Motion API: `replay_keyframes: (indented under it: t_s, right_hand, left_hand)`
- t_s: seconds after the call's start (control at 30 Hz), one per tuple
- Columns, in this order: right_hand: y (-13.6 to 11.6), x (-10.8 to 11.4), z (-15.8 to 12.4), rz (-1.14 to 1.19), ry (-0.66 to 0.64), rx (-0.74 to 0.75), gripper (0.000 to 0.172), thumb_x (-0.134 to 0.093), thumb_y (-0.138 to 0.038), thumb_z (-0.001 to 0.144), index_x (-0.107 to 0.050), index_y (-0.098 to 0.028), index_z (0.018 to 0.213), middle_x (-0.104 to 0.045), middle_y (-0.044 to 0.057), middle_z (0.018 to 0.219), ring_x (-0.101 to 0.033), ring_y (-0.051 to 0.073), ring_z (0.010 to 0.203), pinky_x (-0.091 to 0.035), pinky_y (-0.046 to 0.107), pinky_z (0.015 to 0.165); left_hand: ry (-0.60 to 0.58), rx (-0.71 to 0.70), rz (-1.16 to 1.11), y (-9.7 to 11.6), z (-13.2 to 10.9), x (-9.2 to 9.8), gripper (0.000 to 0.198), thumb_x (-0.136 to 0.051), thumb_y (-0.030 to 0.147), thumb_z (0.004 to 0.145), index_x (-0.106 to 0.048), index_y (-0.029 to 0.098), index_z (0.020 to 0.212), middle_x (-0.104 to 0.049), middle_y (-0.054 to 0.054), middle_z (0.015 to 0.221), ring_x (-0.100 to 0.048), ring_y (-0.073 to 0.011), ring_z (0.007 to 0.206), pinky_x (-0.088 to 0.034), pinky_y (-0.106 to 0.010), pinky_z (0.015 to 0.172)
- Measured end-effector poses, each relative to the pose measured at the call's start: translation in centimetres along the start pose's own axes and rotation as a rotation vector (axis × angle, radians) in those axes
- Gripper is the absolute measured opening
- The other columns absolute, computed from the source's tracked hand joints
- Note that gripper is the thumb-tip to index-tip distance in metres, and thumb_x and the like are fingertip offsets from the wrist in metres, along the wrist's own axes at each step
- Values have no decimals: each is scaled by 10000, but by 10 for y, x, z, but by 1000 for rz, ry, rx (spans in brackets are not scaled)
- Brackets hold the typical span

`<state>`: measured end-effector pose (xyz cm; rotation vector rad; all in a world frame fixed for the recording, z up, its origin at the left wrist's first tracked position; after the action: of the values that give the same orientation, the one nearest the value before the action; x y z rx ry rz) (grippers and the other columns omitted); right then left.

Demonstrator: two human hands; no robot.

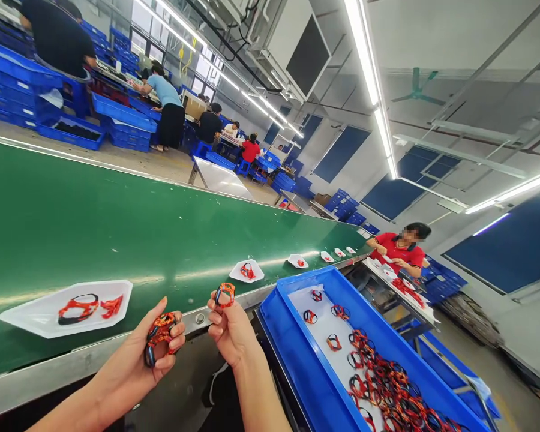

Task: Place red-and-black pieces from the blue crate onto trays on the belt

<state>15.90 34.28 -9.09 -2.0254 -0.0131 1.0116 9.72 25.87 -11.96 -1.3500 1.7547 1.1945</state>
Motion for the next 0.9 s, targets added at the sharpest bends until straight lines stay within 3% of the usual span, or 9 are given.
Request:
replay_keyframes:
  t_s: [0.17, 0.33, 0.47, 0.6, 0.73, 0.83, 0.9]
  right_hand:
    - [7, 3, 4, 77, -3, -57, 363, -815, -191, 595, -600, -114, 877, -508, -55, 673, -365, -13, 437, -262, 68, 326]
    - [14, 1, 6, 132, -31, -103, 334, -802, -176, 604, -592, -114, 856, -485, -62, 645, -353, -16, 432, -251, 60, 328]
    - [2, 6, 9, -105, 41, -21, 352, -792, -293, 595, -567, -144, 822, -472, -68, 631, -320, -12, 425, -220, 70, 339]
    - [-63, 1, 7, -714, 224, 276, 306, -606, -451, 738, -567, -160, 822, -544, -21, 680, -355, 24, 438, -254, 123, 362]
    - [-150, -5, 7, -955, 380, 483, 292, -544, -424, 771, -601, -159, 880, -599, -3, 736, -434, 51, 491, -303, 151, 401]
    - [-215, 8, 8, -1158, 563, 606, 246, -565, -359, 747, -630, -151, 862, -640, 15, 748, -475, 68, 515, -347, 175, 451]
    - [-244, 26, 12, -1283, 688, 617, 208, -553, -309, 741, -654, -145, 820, -661, 31, 736, -511, 89, 530, -382, 204, 507]
  left_hand:
    - [34, -48, 54, 4, -1, 3, 241, -662, 368, 766, -593, 152, 847, -537, -3, 753, -476, -70, 532, -364, -163, 361]
    - [24, -54, 86, 3, 2, 2, 260, -659, 378, 767, -609, 152, 884, -505, 15, 708, -471, -64, 527, -374, -158, 375]
    - [43, -80, 173, 6, 1, 4, 303, -653, 429, 759, -617, 162, 896, -523, 8, 719, -490, -81, 554, -400, -178, 398]
    - [11, -64, 207, 7, 0, 2, 335, -586, 438, 797, -624, 144, 953, -574, -35, 796, -511, -110, 569, -400, -214, 392]
    - [-3, -79, 207, 11, -2, 3, 292, -519, 335, 827, -620, 126, 1004, -591, -59, 799, -523, -134, 574, -411, -245, 407]
    - [-7, -116, 228, 17, -1, 4, 290, -513, 285, 823, -615, 133, 1049, -594, -61, 814, -520, -137, 585, -419, -254, 420]
    - [-5, -135, 240, 20, 1, 6, 287, -532, 281, 821, -617, 146, 1060, -590, -52, 822, -513, -132, 598, -419, -246, 423]
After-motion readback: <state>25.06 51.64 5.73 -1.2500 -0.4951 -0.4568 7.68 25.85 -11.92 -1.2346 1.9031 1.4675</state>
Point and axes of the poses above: each hand's wrist, its own z-axis towards the middle knuckle, its own x-axis out of the back of the hand, y = z × x, the point moved 10 cm from there along z, towards the middle knuckle
